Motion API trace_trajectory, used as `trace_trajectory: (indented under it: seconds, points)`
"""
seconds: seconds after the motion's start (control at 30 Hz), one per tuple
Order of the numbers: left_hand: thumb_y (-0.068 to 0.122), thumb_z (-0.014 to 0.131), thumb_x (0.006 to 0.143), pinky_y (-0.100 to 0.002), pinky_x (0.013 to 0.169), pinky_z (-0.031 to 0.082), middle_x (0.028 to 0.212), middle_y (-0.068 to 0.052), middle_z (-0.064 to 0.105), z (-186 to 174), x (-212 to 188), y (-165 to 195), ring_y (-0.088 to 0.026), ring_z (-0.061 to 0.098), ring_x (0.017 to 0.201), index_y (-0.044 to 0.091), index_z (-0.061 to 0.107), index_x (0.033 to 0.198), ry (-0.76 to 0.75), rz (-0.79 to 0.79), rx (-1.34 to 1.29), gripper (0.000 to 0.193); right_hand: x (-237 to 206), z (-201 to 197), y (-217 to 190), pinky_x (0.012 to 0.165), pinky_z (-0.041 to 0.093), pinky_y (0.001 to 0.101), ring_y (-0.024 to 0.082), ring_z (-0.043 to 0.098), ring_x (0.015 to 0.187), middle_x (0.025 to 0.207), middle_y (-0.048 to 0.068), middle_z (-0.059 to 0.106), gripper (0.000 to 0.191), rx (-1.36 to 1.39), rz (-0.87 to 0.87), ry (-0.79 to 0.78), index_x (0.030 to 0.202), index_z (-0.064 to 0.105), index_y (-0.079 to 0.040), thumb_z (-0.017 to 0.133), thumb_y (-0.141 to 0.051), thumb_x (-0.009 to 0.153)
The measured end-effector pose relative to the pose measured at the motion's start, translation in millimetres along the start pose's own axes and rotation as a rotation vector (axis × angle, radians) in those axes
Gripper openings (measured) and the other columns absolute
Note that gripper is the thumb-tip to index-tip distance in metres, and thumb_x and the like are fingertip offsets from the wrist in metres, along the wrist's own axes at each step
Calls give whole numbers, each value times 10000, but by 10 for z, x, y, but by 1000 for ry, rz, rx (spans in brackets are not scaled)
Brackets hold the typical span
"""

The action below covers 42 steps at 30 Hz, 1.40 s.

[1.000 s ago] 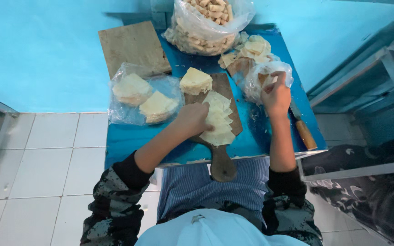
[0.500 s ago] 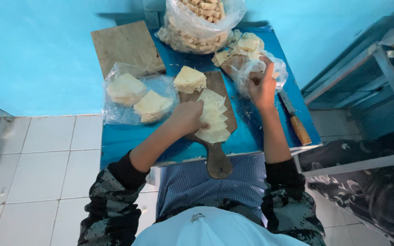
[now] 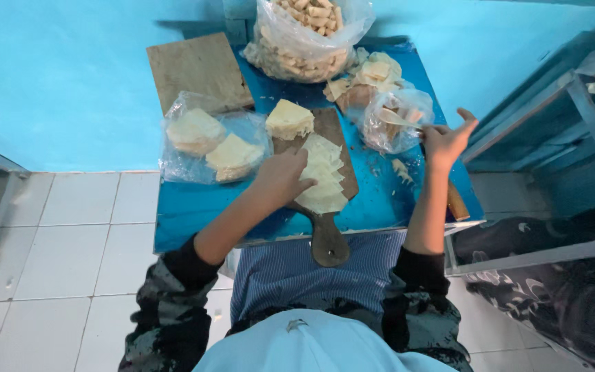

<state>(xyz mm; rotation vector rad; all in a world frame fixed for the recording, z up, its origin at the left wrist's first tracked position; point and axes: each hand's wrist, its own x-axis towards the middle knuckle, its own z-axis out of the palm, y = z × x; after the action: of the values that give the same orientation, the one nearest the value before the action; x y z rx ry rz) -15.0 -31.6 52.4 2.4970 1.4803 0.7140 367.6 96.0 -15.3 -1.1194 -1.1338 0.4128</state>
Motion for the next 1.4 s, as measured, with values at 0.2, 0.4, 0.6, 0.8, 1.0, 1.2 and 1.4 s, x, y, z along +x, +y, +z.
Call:
trace_trajectory:
  seconds: [0.2, 0.4, 0.6, 0.8, 1.0, 1.2, 1.4]
  points:
    - [319, 819, 793, -507, 699, 521, 1014, -200, 611, -159, -656, 333, -417, 640, 910, 3, 572, 1114, 99, -127, -65, 514, -417, -391, -505, 636, 552, 290, 191, 682, 754, 932, 112, 625, 724, 112, -15, -16, 1471, 307, -6, 709, 175, 896]
    - [175, 813, 781, -474, 721, 504, 974, -161, 563, 10, -790, 588, -376, 589, 939, 42, 596, 1020, 232, -198, -134, 349, -1297, -301, -1161, 664, 578, 305, 202, 702, 759, 935, 183, 708, 705, 200, 146, -291, 1473, 311, -34, 698, 135, 908]
    - [115, 759, 822, -466, 770, 501, 973, -134, 587, 146, -788, 646, -355, 595, 958, 58, 602, 997, 269, -242, -197, 242, -1797, -90, -1490, 765, 623, 327, 213, 736, 843, 995, 207, 728, 674, 186, 109, -349, 1447, 318, -36, 694, 139, 916]
    - [75, 710, 859, -471, 791, 502, 982, -176, 592, 197, -752, 631, -385, 589, 953, -4, 600, 1026, 335, -233, -154, 215, -1986, -38, -1517, 882, 639, 356, 257, 767, 965, 1025, 215, 741, 683, -26, -279, -367, 1440, 306, -44, 709, 154, 926]
    - [77, 702, 861, -479, 761, 496, 975, -237, 574, 223, -715, 625, -421, 573, 929, -60, 591, 1015, 316, -303, -110, 234, -1984, -66, -1554, 870, 614, 343, 251, 775, 951, 1025, 183, 751, 593, -148, -627, -361, 1375, 375, 7, 720, 142, 913]
    - [92, 681, 884, -483, 766, 496, 978, -226, 585, 229, -679, 637, -416, 579, 927, -40, 592, 1011, 267, -317, -27, 203, -2058, -142, -1600, 858, 628, 338, 261, 786, 937, 1008, 176, 771, 453, -299, -646, -417, 1224, 534, -71, 741, 146, 884]
    - [81, 671, 924, -471, 702, 501, 870, -183, 611, 147, -665, 643, -375, 628, 824, -9, 571, 956, 294, -277, -336, 138, -1816, -183, -1523, 878, 623, 333, 242, 745, 970, 1046, 231, 702, 612, -260, -623, -79, 1425, 379, 51, 751, 141, 947]
